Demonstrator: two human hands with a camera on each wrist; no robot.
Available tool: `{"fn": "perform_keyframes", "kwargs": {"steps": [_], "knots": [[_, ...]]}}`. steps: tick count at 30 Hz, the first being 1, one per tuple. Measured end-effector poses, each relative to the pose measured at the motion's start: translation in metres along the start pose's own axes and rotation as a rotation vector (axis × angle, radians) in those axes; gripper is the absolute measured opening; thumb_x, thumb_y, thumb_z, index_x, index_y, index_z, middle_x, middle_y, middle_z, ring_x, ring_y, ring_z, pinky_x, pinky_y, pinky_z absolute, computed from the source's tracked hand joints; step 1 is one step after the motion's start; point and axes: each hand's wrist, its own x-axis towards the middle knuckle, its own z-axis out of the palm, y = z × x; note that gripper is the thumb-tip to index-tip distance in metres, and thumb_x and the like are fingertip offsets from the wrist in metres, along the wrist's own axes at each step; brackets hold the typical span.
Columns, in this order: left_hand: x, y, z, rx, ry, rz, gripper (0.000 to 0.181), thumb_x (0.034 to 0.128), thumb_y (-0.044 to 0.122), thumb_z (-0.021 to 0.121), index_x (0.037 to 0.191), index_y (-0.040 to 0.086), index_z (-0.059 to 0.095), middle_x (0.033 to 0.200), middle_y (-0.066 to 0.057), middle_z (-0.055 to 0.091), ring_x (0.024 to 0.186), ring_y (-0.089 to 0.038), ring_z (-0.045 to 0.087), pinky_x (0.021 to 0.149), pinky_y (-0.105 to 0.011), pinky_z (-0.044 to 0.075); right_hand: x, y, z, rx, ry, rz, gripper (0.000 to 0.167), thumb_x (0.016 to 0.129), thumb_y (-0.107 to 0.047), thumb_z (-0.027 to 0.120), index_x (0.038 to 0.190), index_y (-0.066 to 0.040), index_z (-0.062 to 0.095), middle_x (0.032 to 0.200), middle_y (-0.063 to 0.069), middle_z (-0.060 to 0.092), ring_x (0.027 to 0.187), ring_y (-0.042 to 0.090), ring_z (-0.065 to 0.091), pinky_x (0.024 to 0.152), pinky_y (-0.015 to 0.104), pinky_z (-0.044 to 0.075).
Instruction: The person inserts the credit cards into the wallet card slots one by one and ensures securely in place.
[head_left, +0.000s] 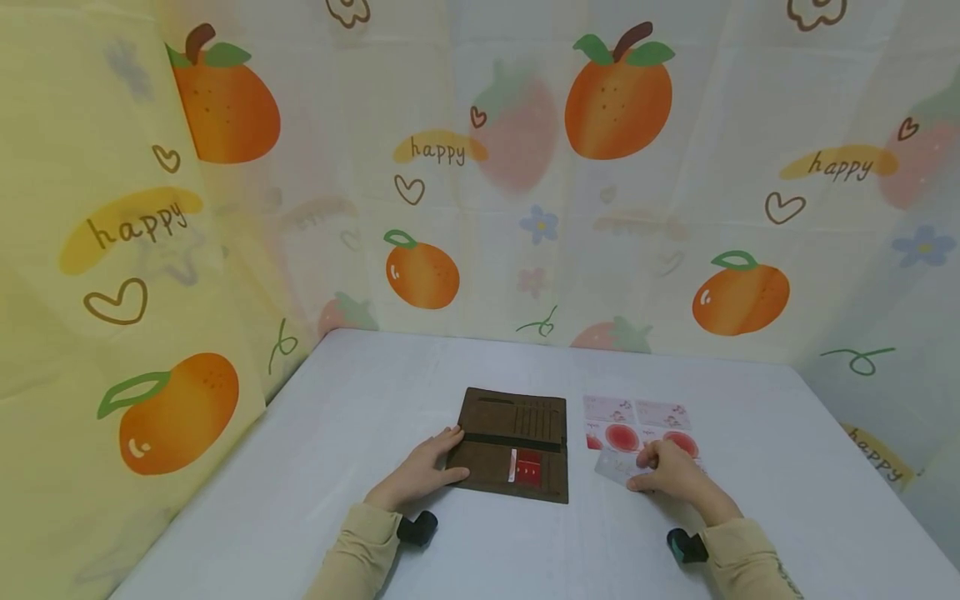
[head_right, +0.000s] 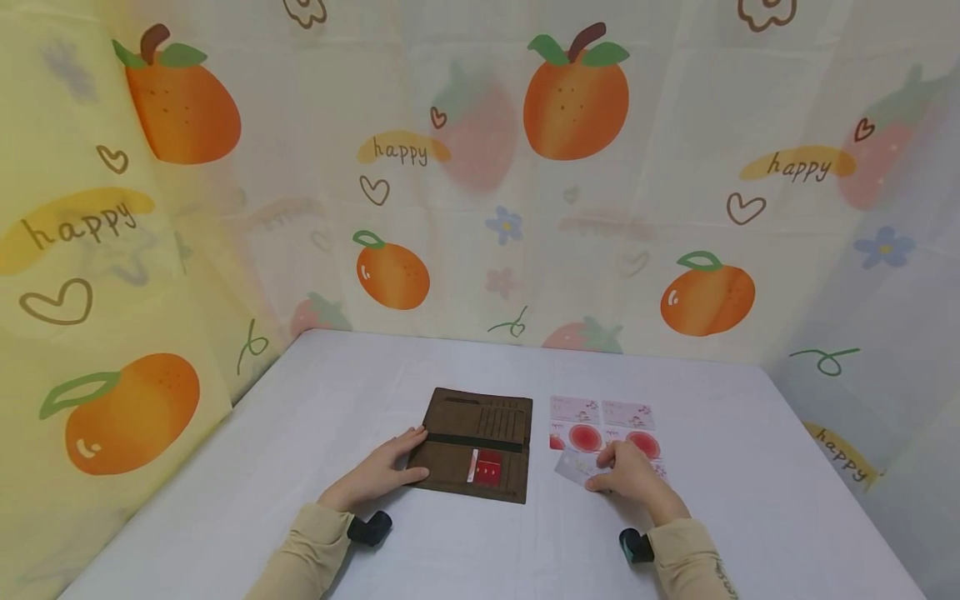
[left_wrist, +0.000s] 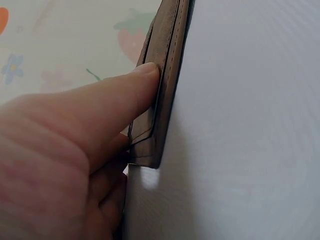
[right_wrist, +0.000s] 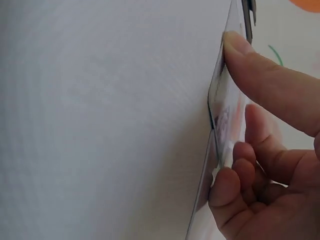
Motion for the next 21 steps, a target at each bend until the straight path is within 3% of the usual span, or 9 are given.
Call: {"fn": "perform_keyframes", "kwargs": {"steps": [9,16,21], "knots": [[-0.0007,-0.0007,-0.0004,-0.011,-0.004,0.0,0.071,0.0875,0.039,0.062,0.141,-0.001,0.036,0.147,-0.015,0.028,0.136,-0.035,0.019,0.107,-0.054,0.016,0.0,-0.0009,-0.0004,-0.008,-0.01,-0.006,0.046,0.064,-0.016,0.085,0.093,0.006,0.057,0.076,0.007,0.043,0.072,0.02,0.042,0.06,0.03,0.037],[-0.0013,-0.0007,-0.0001,-0.001,-0.002,0.001,0.071,0.0876,0.039,0.062,0.141,0.0,0.036,0.148,-0.015,0.028,0.136,-0.034,0.02,0.106,-0.053,0.017,-0.0013,-0.0029,-0.0015,-0.025,-0.007,-0.047,0.047,0.064,-0.015,0.085,0.093,0.004,0.054,0.086,0.008,0.052,0.077,0.022,0.047,0.07,0.037,0.045],[-0.001,0.0007,-0.0004,0.005,0.0,0.002,0.07,0.0877,0.038,0.062,0.141,-0.001,0.036,0.147,-0.015,0.028,0.136,-0.034,0.02,0.106,-0.054,0.017,-0.0022,-0.0079,-0.0016,-0.051,0.015,-0.048,0.034,0.072,-0.004,0.078,0.094,0.0,0.052,0.088,0.011,0.055,0.081,0.025,0.051,0.074,0.043,0.048]]}}
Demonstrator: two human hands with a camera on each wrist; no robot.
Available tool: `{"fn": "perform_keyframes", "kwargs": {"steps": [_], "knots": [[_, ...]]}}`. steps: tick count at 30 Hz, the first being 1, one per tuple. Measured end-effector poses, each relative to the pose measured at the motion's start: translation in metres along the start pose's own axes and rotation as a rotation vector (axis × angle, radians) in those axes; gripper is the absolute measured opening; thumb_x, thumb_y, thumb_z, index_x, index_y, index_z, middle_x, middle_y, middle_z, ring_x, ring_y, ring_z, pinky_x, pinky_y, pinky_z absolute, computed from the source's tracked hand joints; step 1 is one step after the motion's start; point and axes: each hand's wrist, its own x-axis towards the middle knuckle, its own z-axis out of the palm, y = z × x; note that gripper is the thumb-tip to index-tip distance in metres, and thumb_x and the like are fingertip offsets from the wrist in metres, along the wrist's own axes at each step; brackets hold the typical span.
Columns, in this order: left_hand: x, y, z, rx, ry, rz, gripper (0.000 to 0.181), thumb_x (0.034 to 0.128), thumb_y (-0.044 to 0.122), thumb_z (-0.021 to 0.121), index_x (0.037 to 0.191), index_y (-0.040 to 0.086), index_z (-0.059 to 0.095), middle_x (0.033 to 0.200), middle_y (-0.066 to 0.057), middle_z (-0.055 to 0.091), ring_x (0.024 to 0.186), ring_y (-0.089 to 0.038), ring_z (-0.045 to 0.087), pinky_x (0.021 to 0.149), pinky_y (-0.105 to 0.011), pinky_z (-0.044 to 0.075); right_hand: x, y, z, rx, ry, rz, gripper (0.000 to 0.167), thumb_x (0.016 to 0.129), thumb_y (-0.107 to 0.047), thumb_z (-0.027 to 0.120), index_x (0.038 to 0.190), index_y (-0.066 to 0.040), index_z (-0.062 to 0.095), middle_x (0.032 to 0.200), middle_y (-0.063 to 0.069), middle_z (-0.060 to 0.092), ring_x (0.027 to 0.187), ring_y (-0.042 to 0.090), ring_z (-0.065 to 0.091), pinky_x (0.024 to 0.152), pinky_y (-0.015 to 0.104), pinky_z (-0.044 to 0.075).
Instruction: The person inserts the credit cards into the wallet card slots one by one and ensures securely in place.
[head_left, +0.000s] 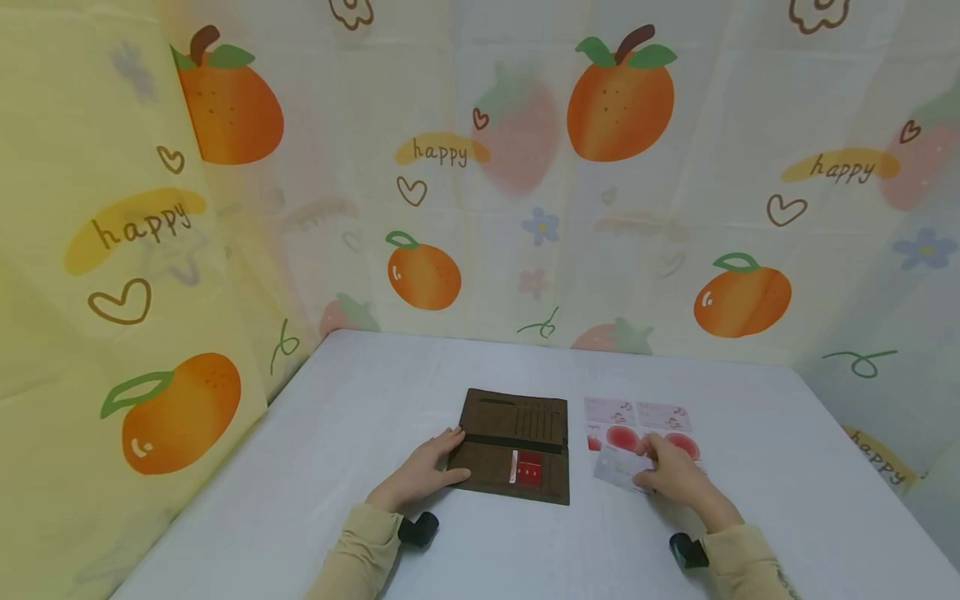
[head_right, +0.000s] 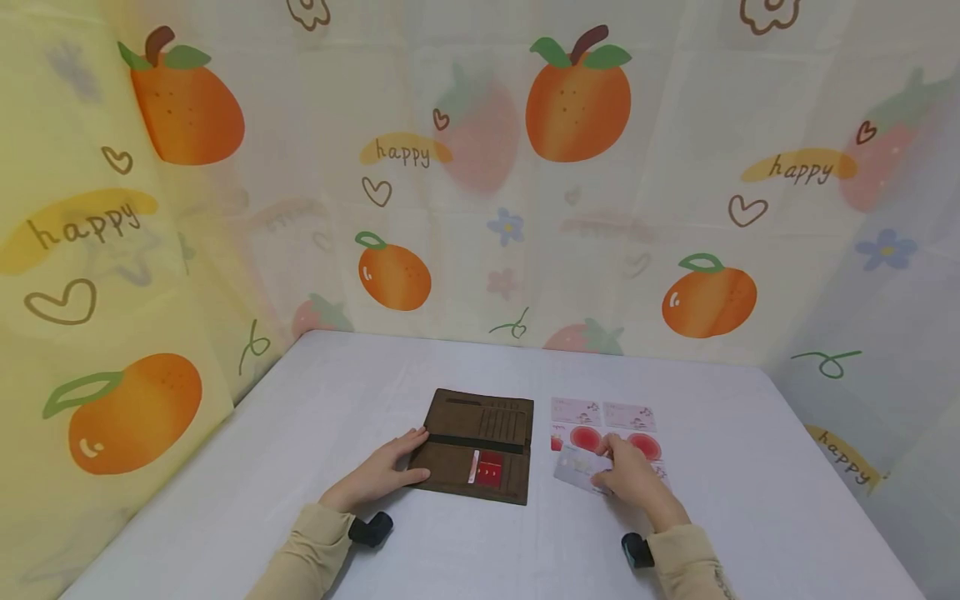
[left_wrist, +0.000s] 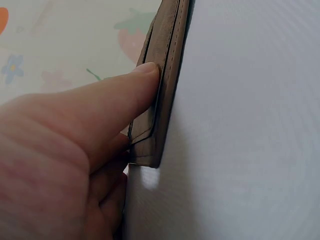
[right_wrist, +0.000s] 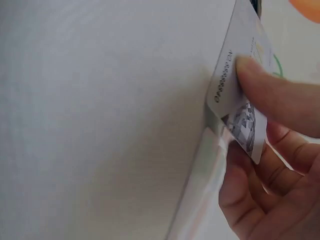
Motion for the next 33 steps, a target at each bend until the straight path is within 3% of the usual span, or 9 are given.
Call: {"fn": "perform_keyframes", "kwargs": {"steps": [3,6,13,16,22,33], "knots": [[0.0,0.0,0.0,0.002,-0.002,0.003,0.071,0.0878,0.038,0.062,0.141,-0.001,0.036,0.148,-0.015,0.028,0.136,-0.034,0.019,0.107,-0.053,0.017,-0.001,-0.005,-0.003,-0.003,0.024,-0.009,0.024,0.077,0.003,0.07,0.093,-0.001,0.053,0.088,0.012,0.058,0.079,0.026,0.053,0.07,0.042,0.049],[0.0,0.0,0.0,0.008,-0.001,0.007,0.07,0.0877,0.038,0.062,0.141,-0.001,0.036,0.147,-0.014,0.029,0.136,-0.034,0.02,0.107,-0.053,0.017,-0.002,-0.011,-0.006,0.061,0.039,-0.02,0.018,0.08,0.004,0.066,0.094,-0.001,0.055,0.086,0.012,0.061,0.074,0.023,0.054,0.063,0.035,0.048],[0.0,0.0,0.001,0.01,0.0,0.015,0.07,0.0872,0.037,0.063,0.14,-0.001,0.037,0.147,-0.017,0.029,0.135,-0.035,0.021,0.106,-0.054,0.018,-0.001,-0.025,0.007,0.433,0.021,0.033,0.022,0.086,-0.001,0.063,0.103,0.007,0.053,0.082,0.008,0.06,0.071,0.019,0.054,0.06,0.026,0.05],[0.001,0.0,0.002,0.01,-0.002,0.006,0.07,0.0873,0.037,0.063,0.14,0.0,0.037,0.147,-0.016,0.029,0.135,-0.034,0.02,0.107,-0.053,0.017,0.002,-0.03,0.016,0.508,0.016,0.007,0.024,0.085,0.0,0.064,0.103,0.009,0.051,0.08,0.007,0.059,0.069,0.018,0.053,0.059,0.024,0.05],[0.001,-0.001,0.002,-0.004,0.002,-0.005,0.071,0.0871,0.039,0.063,0.141,0.0,0.036,0.147,-0.015,0.028,0.136,-0.034,0.019,0.106,-0.054,0.017,0.007,-0.04,0.03,0.536,0.046,-0.016,0.022,0.083,0.004,0.065,0.1,0.008,0.052,0.074,0.006,0.059,0.059,0.015,0.052,0.056,0.023,0.048],[0.0,0.002,0.001,-0.002,0.005,-0.011,0.07,0.0872,0.037,0.063,0.141,0.0,0.036,0.147,-0.015,0.028,0.135,-0.036,0.019,0.106,-0.055,0.017,0.009,-0.055,0.043,0.428,0.141,0.069,0.016,0.078,0.003,0.069,0.089,0.003,0.058,0.057,0.003,0.055,0.048,0.016,0.051,0.046,0.022,0.041]]}}
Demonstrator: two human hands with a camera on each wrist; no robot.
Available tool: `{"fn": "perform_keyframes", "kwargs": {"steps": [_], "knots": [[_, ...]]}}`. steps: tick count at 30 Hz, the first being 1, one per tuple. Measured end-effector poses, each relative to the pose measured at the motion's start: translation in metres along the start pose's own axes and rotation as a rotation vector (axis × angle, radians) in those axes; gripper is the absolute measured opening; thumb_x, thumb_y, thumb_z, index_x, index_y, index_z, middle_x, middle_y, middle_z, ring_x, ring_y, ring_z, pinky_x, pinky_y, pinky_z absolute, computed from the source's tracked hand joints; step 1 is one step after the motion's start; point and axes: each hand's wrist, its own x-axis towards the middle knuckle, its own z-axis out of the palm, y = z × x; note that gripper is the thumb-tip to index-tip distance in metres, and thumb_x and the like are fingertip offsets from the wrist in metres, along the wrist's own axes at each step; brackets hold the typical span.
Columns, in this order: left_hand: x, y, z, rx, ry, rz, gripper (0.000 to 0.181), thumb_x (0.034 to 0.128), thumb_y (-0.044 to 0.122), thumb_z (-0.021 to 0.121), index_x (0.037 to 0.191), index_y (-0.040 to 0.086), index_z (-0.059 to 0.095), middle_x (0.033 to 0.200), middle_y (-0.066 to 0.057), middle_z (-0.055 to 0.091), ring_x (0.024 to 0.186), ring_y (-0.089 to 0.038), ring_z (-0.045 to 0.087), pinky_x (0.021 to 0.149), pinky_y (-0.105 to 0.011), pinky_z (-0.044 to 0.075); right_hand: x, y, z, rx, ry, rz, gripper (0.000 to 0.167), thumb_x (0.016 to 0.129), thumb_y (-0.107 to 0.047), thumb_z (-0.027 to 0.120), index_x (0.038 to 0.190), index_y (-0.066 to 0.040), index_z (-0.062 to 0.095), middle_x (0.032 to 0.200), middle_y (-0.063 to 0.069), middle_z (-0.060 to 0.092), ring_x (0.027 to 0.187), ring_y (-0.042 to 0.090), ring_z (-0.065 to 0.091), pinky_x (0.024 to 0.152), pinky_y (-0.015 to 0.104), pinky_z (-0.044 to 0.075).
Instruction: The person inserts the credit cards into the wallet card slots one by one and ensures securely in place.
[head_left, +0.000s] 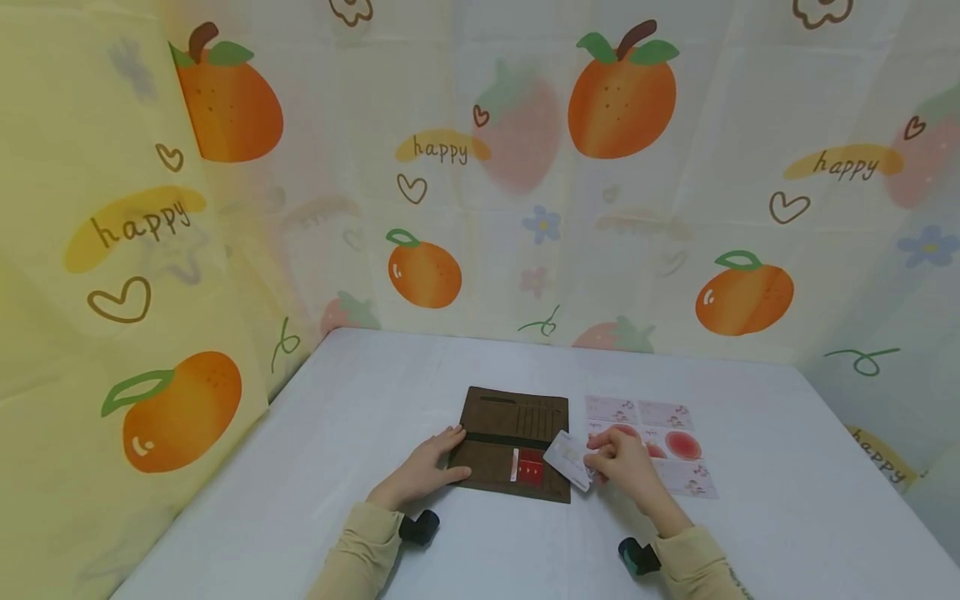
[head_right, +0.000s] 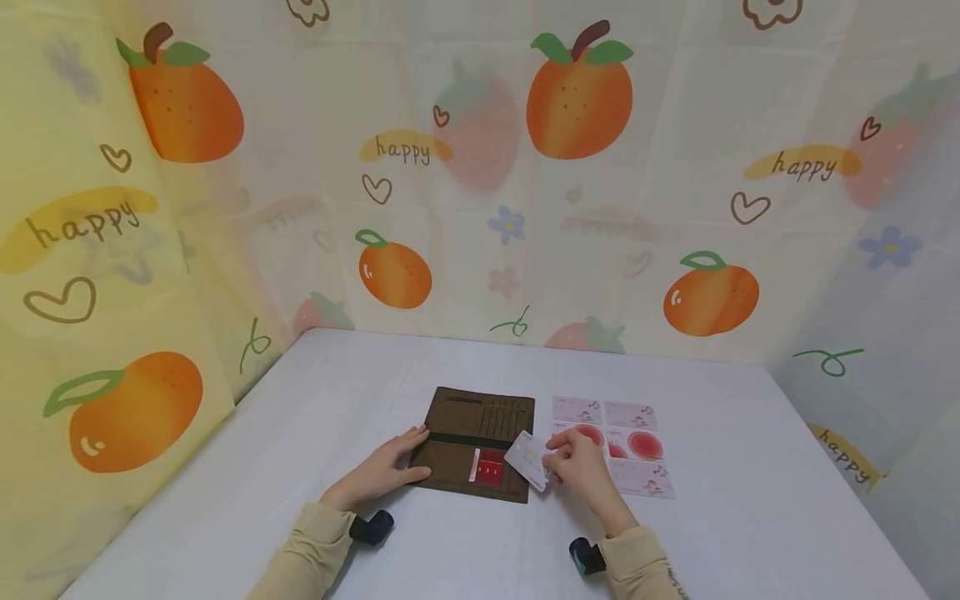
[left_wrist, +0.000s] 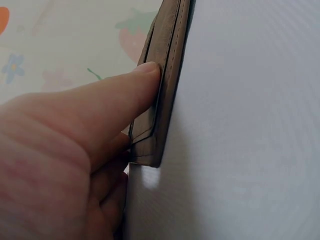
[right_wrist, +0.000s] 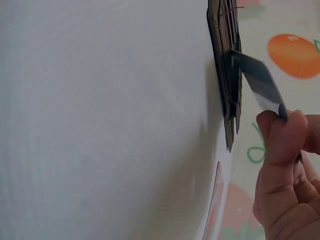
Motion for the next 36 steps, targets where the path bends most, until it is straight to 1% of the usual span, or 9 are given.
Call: {"fn": "perform_keyframes", "kwargs": {"steps": [4,7,12,18,23,30,33,36], "knots": [[0.0,0.0,0.0,0.002,0.001,-0.002,0.07,0.0871,0.037,0.063,0.141,0.001,0.036,0.147,-0.015,0.028,0.135,-0.035,0.02,0.106,-0.054,0.017,-0.001,-0.002,0.002,0.003,-0.019,0.026,0.013,0.078,0.004,0.068,0.087,0.003,0.058,0.056,0.003,0.054,0.047,0.015,0.051,0.046,0.023,0.043],[0.0,-0.001,0.0,0.005,0.0,-0.001,0.07,0.0871,0.037,0.063,0.141,0.001,0.036,0.147,-0.014,0.029,0.135,-0.035,0.02,0.106,-0.054,0.017,-0.002,-0.002,0.002,-0.002,-0.045,0.047,0.013,0.079,0.003,0.067,0.088,0.003,0.059,0.057,0.003,0.054,0.048,0.015,0.05,0.049,0.025,0.045],[0.0,0.0,0.0,0.005,0.0,0.005,0.07,0.0872,0.036,0.063,0.141,0.0,0.036,0.147,-0.015,0.029,0.135,-0.035,0.02,0.106,-0.054,0.018,-0.003,0.001,0.0,-0.022,-0.086,0.049,0.012,0.08,0.001,0.068,0.089,0.003,0.061,0.059,0.004,0.053,0.052,0.017,0.05,0.051,0.028,0.046],[-0.001,0.002,-0.001,0.001,-0.003,0.012,0.07,0.0874,0.035,0.063,0.14,-0.001,0.036,0.147,-0.017,0.029,0.135,-0.037,0.02,0.106,-0.055,0.017,-0.003,0.001,0.001,-0.064,-0.143,0.053,0.008,0.079,0.0,0.07,0.086,0.0,0.066,0.062,0.003,0.053,0.054,0.017,0.048,0.051,0.027,0.046],[-0.002,0.003,-0.001,-0.001,-0.005,0.009,0.07,0.0873,0.035,0.063,0.14,-0.002,0.036,0.147,-0.018,0.029,0.135,-0.037,0.02,0.105,-0.056,0.018,0.002,-0.002,0.005,-0.12,-0.142,0.065,0.007,0.079,-0.001,0.069,0.086,-0.002,0.068,0.065,0.003,0.052,0.053,0.017,0.046,0.051,0.025,0.042],[-0.002,0.003,-0.001,-0.001,-0.009,0.0,0.07,0.0874,0.035,0.063,0.141,-0.001,0.035,0.147,-0.017,0.028,0.135,-0.036,0.019,0.106,-0.055,0.017,0.008,-0.004,0.012,-0.184,-0.134,0.033,0.008,0.077,0.001,0.07,0.084,-0.002,0.069,0.072,0.002,0.056,0.063,0.015,0.047,0.055,0.026,0.044],[-0.002,0.004,-0.001,-0.009,-0.007,0.0,0.07,0.0872,0.034,0.064,0.14,-0.002,0.036,0.147,-0.017,0.028,0.135,-0.037,0.019,0.105,-0.056,0.017,0.009,-0.004,0.014,-0.19,-0.136,0.026,0.008,0.077,0.001,0.069,0.085,-0.003,0.069,0.073,0.002,0.056,0.066,0.016,0.049,0.057,0.027,0.045],[-0.001,0.004,-0.001,-0.003,-0.007,0.001,0.07,0.0874,0.035,0.063,0.14,-0.002,0.036,0.147,-0.017,0.028,0.135,-0.037,0.019,0.105,-0.056,0.017,0.009,0.0,0.014,-0.161,-0.13,0.018,0.008,0.079,0.0,0.069,0.087,-0.004,0.069,0.078,0.003,0.059,0.069,0.016,0.049,0.058,0.027,0.046]]}}
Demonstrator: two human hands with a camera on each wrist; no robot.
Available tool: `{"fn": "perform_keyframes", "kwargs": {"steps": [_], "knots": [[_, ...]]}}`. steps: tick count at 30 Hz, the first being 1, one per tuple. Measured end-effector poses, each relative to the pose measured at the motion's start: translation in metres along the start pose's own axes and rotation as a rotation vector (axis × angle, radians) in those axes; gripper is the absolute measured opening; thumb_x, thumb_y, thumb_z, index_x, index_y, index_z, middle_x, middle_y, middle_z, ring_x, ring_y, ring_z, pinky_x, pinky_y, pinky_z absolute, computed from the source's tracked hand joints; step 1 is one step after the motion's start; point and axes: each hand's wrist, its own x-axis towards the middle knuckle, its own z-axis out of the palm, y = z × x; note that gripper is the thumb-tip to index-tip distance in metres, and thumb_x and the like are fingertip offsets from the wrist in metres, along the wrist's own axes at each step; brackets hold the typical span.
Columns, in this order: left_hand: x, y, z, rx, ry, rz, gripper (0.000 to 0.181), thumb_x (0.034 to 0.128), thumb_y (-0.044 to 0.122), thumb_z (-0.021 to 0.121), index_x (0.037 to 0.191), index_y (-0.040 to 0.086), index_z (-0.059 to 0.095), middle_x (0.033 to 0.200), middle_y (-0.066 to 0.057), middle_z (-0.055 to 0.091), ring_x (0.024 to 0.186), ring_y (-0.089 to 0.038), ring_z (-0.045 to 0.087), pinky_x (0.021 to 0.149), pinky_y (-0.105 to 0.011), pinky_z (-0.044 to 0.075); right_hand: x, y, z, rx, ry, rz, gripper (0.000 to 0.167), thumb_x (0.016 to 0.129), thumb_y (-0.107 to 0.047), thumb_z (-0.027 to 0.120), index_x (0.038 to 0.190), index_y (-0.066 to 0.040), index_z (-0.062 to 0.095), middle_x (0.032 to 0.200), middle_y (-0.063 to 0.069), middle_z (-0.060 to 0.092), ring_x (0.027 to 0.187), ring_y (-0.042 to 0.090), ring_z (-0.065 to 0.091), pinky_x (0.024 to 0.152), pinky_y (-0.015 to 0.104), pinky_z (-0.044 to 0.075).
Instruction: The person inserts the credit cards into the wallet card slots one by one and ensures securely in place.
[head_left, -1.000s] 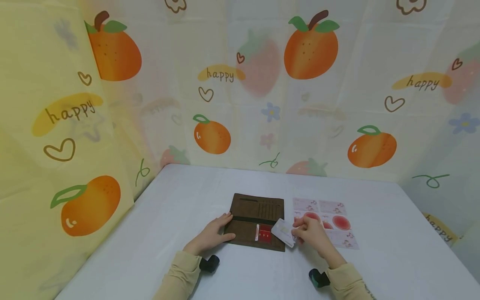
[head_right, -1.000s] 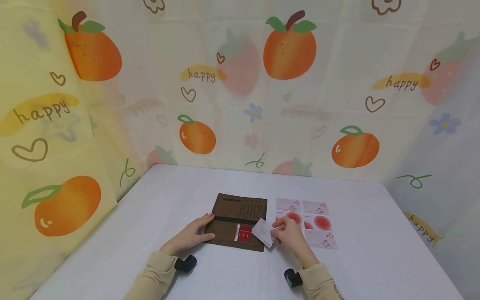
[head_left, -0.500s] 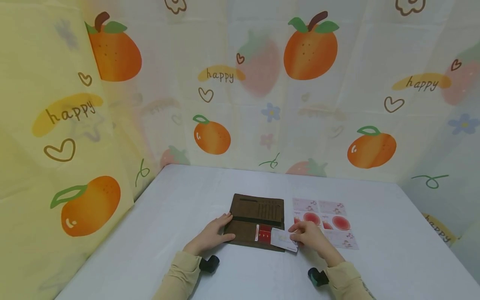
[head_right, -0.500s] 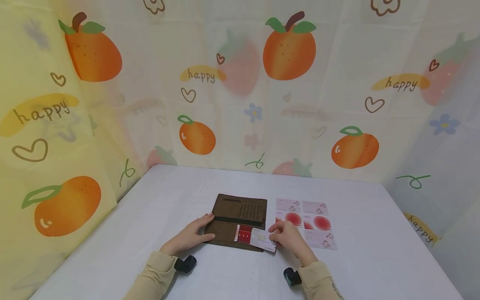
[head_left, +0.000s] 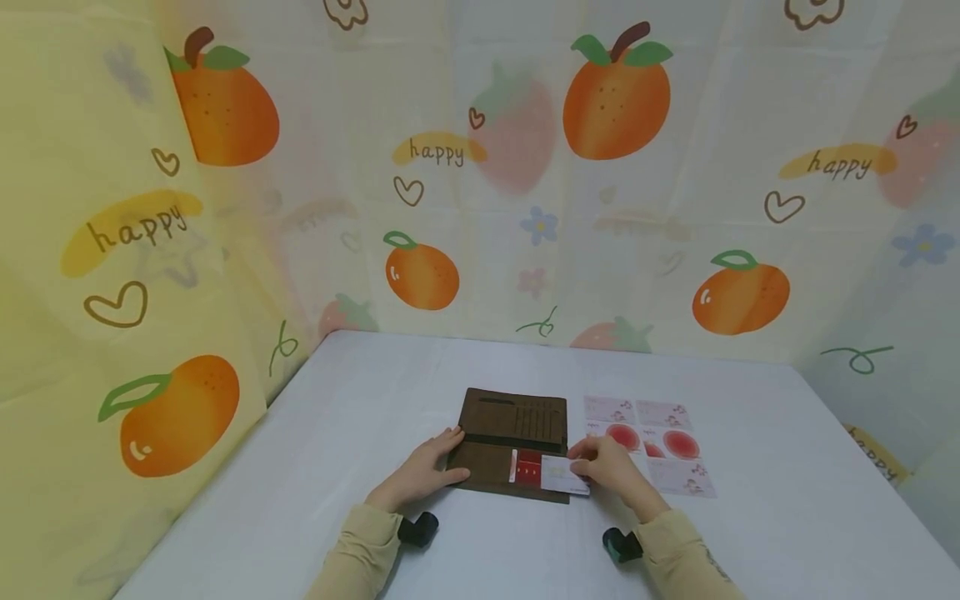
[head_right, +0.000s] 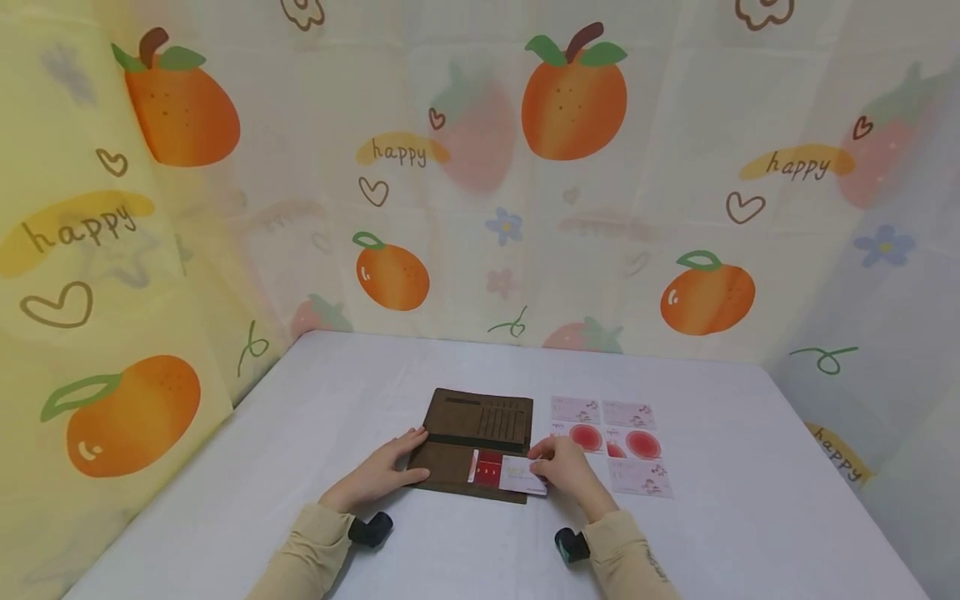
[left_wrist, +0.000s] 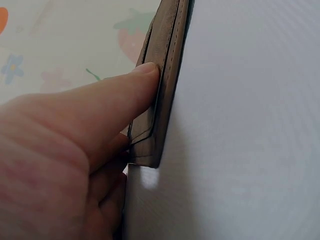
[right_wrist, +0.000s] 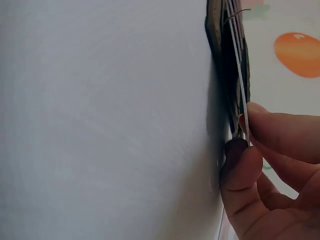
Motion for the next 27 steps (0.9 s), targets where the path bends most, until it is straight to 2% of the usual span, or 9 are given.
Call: {"fn": "perform_keyframes", "kwargs": {"steps": [3,6,8,10,14,19,27], "knots": [[0.001,-0.001,0.002,-0.005,-0.003,0.012,0.07,0.087,0.035,0.064,0.14,-0.002,0.036,0.147,-0.017,0.029,0.134,-0.038,0.02,0.105,-0.057,0.018,-0.005,0.006,-0.001,0.064,0.021,0.008,0.01,0.081,-0.003,0.067,0.091,-0.002,0.069,0.093,0.011,0.063,0.069,0.017,0.052,0.058,0.028,0.048],[0.002,-0.002,0.002,0.001,-0.012,0.022,0.071,0.0874,0.037,0.063,0.14,-0.002,0.036,0.147,-0.017,0.028,0.135,-0.036,0.02,0.105,-0.055,0.018,-0.014,0.012,-0.005,0.099,0.043,0.032,0.016,0.085,-0.007,0.065,0.099,0.0,0.067,0.101,0.013,0.063,0.071,0.017,0.055,0.057,0.029,0.05],[0.003,-0.004,0.003,0.012,-0.008,0.032,0.071,0.0876,0.038,0.062,0.14,-0.002,0.036,0.147,-0.016,0.028,0.135,-0.035,0.02,0.106,-0.054,0.018,-0.02,0.014,-0.009,0.096,0.049,0.052,0.02,0.087,-0.01,0.064,0.103,0.001,0.066,0.1,0.011,0.063,0.072,0.017,0.054,0.057,0.029,0.05],[0.005,-0.005,0.002,0.03,-0.005,0.032,0.072,0.088,0.039,0.061,0.141,-0.001,0.035,0.148,-0.015,0.027,0.136,-0.033,0.02,0.107,-0.052,0.017,-0.025,0.016,-0.014,0.081,0.04,0.074,0.023,0.087,-0.012,0.063,0.105,0.002,0.066,0.092,0.007,0.063,0.073,0.017,0.053,0.058,0.029,0.049],[0.006,-0.007,0.002,0.052,-0.002,0.036,0.072,0.0881,0.041,0.06,0.141,-0.001,0.035,0.148,-0.014,0.028,0.136,-0.031,0.021,0.108,-0.05,0.016,-0.033,0.019,-0.019,0.038,-0.018,0.099,0.021,0.087,-0.012,0.064,0.103,0.001,0.068,0.091,0.006,0.064,0.074,0.017,0.052,0.063,0.028,0.048],[0.005,-0.008,0.002,0.047,0.001,0.032,0.072,0.0882,0.04,0.061,0.141,-0.001,0.035,0.148,-0.015,0.028,0.136,-0.031,0.021,0.108,-0.051,0.017,-0.037,0.015,-0.019,0.008,-0.095,0.052,0.019,0.087,-0.011,0.064,0.101,0.0,0.069,0.095,0.008,0.065,0.075,0.017,0.052,0.068,0.03,0.05],[0.002,-0.006,0.001,0.025,-0.001,0.018,0.072,0.0876,0.039,0.062,0.141,-0.001,0.035,0.147,-0.015,0.028,0.136,-0.033,0.02,0.107,-0.053,0.016,-0.039,0.005,-0.012,0.013,-0.122,-0.007,0.021,0.085,-0.007,0.065,0.103,0.005,0.065,0.095,0.01,0.064,0.074,0.018,0.053,0.066,0.03,0.051]]}}
